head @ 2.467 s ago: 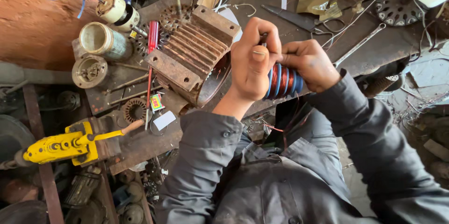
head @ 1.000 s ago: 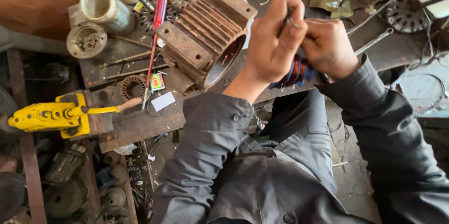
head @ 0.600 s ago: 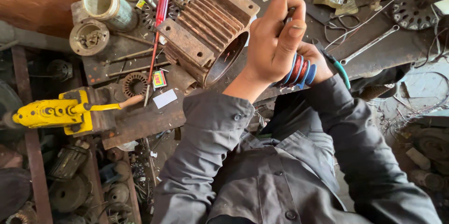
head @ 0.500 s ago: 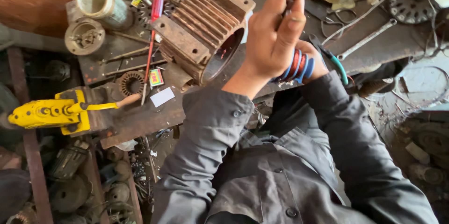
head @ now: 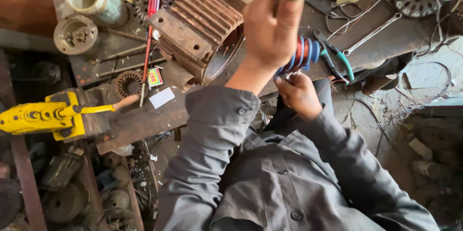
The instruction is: The person winds copper wire around a blue plastic bobbin held in their left hand. They use a metal rod to assist in guiding the wire and maintain tension while wrapping it tightly. The person continues this repetitive winding process throughout the clip.
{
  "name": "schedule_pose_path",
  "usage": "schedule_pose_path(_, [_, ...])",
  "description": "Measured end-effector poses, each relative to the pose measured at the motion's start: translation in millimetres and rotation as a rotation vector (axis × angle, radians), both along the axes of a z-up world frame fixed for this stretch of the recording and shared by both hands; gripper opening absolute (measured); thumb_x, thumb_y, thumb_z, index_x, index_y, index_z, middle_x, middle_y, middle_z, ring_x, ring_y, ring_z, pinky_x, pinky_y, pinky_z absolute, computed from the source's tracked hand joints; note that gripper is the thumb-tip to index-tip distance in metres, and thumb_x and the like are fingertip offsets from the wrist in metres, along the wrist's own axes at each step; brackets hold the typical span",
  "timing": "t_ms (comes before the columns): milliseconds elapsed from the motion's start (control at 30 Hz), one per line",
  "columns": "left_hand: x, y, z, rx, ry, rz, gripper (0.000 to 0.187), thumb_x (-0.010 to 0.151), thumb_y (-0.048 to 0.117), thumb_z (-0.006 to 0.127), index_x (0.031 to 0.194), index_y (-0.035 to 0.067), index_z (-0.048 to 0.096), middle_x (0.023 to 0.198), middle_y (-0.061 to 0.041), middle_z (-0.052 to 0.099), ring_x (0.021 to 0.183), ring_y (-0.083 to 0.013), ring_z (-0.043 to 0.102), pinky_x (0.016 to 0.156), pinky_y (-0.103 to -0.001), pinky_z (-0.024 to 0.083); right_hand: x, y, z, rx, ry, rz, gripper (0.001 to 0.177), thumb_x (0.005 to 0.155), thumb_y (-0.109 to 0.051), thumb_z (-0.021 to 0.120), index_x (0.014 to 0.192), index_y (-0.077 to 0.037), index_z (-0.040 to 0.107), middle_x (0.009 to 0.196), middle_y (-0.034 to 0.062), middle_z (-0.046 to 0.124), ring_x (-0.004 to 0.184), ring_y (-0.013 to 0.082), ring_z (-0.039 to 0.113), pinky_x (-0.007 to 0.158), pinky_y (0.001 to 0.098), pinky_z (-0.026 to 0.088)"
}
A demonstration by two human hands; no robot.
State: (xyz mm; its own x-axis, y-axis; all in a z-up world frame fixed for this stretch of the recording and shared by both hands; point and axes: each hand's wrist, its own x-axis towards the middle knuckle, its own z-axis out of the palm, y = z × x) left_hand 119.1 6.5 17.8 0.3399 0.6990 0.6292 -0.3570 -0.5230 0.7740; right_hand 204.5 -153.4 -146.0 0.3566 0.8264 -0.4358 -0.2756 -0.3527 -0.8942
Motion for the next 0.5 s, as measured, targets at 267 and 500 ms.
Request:
schedule_pose_path(267, [1, -16, 10, -0.009, -0.007, -0.047, 0.04, 0.113, 0.051, 0.05, 0.116, 0.011, 0.05, 0.083, 0.002, 0.057, 0.061, -0.0082, 0.057, 0.059, -0.024, 0.045, -14, -12, 182, 0.098, -0.996, 0.354, 0.015, 0.092, -0.018, 0.068, 0.096, -0.004, 0.07, 0.076, 0.0128, 0.071, 0.061, 0.028, 0.069, 0.058, 0.0389, 0.053])
schedule_pose_path(500, [-3, -9, 11, -0.037, -0.007, -0.088, 0.04, 0.112, 0.051, 0.051, 0.118, 0.012, 0.053, 0.081, 0.002, 0.056, 0.058, -0.0075, 0.055, 0.057, -0.023, 0.043, 13, 29, 211, 0.34, -1.528, 0.672, 0.018, 0.091, -0.023, 0.072, 0.091, -0.005, 0.069, 0.073, 0.0086, 0.067, 0.058, 0.0311, 0.064, 0.051, 0.0428, 0.049])
